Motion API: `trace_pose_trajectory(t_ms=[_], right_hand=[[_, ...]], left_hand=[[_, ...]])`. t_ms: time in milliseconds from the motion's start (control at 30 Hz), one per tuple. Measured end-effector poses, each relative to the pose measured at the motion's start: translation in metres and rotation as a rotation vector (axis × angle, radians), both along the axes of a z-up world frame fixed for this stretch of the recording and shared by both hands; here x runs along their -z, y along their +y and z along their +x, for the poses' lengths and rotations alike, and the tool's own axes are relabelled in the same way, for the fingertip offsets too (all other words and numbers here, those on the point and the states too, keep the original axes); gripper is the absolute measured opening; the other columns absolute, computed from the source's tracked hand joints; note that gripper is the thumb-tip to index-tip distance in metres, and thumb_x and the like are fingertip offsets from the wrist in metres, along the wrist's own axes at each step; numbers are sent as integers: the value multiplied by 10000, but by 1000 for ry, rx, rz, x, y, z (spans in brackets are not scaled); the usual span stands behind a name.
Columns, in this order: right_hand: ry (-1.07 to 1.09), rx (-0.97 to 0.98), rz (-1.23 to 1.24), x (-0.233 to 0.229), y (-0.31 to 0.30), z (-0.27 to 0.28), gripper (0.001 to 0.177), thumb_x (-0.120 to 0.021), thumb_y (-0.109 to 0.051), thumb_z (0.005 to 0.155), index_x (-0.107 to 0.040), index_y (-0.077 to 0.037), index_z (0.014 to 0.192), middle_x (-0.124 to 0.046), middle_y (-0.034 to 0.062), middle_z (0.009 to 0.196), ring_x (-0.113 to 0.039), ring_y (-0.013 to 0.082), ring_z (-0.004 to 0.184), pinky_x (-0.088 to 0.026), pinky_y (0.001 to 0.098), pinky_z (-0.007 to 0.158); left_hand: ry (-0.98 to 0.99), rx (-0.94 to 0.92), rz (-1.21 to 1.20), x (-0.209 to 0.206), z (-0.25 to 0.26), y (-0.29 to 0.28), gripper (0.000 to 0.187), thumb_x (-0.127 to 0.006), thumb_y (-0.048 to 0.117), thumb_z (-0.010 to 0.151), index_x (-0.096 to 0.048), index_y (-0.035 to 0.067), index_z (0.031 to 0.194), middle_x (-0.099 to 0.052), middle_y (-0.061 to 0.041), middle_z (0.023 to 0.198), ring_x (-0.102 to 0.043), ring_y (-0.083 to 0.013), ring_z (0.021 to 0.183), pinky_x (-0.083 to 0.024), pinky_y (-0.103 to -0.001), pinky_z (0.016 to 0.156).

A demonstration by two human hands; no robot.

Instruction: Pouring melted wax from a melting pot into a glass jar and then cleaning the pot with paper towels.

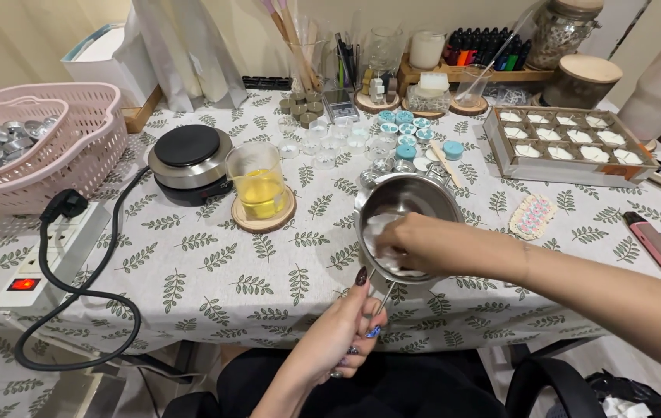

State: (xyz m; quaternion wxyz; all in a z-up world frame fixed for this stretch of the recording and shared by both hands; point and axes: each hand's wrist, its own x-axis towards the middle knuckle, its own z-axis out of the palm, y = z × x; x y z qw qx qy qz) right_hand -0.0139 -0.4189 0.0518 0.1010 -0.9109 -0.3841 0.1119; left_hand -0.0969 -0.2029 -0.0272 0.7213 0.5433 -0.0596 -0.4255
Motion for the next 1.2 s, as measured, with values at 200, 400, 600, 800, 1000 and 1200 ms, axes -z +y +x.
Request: trace_pose_trajectory(t_ms=[200, 400, 600, 800, 1000, 1200], right_hand=[[-281, 21, 290, 8, 1, 15, 288, -740, -28, 764, -718, 14, 1048, -739, 192, 970, -721, 346, 883, -572, 428, 782], [-314, 241, -226, 31, -24, 16, 162, -743, -48, 797, -742, 11, 948, -740, 196, 893, -757, 304, 816, -626, 374, 753], [-42, 367, 401, 10, 16, -2, 391, -765, -113, 813, -652, 37, 1156, -788, 176, 901, -775, 256, 807, -602, 348, 705], [549, 521, 758, 10, 6, -17, 392, -714, -81, 888, -666, 21, 1263, -795, 80, 1155, -730, 66, 1026, -555, 195, 864], [609, 748, 895, 13, 9, -17, 370, -683, -113, 923, -707, 14, 1269, -769, 138, 998, -684, 147, 796, -555, 280, 713], [699, 843, 1089, 3, 6, -14, 259, -620, -55, 904, -718, 8, 1136, -762, 101, 897, -677, 143, 748, -567, 284, 737]], left_hand=[[16, -12, 11, 4, 1, -2, 600, -230, 645, 1036, -480, 153, 799, -281, 68, 514, -192, -57, 356, -138, -226, 334], [12, -32, 3, 0, 3, 1, 617, -250, 646, 1048, -474, 131, 793, -278, 74, 513, -187, -55, 353, -141, -241, 321], [45, -4, 22, 5, -1, -3, 584, -220, 624, 1039, -488, 160, 807, -264, 78, 518, -177, -59, 361, -143, -235, 345], [69, -20, 59, 4, -5, -9, 609, -237, 665, 1027, -477, 161, 783, -269, 73, 519, -174, -62, 366, -135, -239, 349], [-15, -24, 91, 5, -5, -13, 588, -245, 657, 1026, -465, 165, 792, -285, 73, 539, -201, -67, 390, -177, -247, 370], [-124, -28, 165, 8, -9, -19, 623, -226, 680, 1024, -456, 150, 791, -318, 70, 555, -263, -68, 406, -251, -246, 379]])
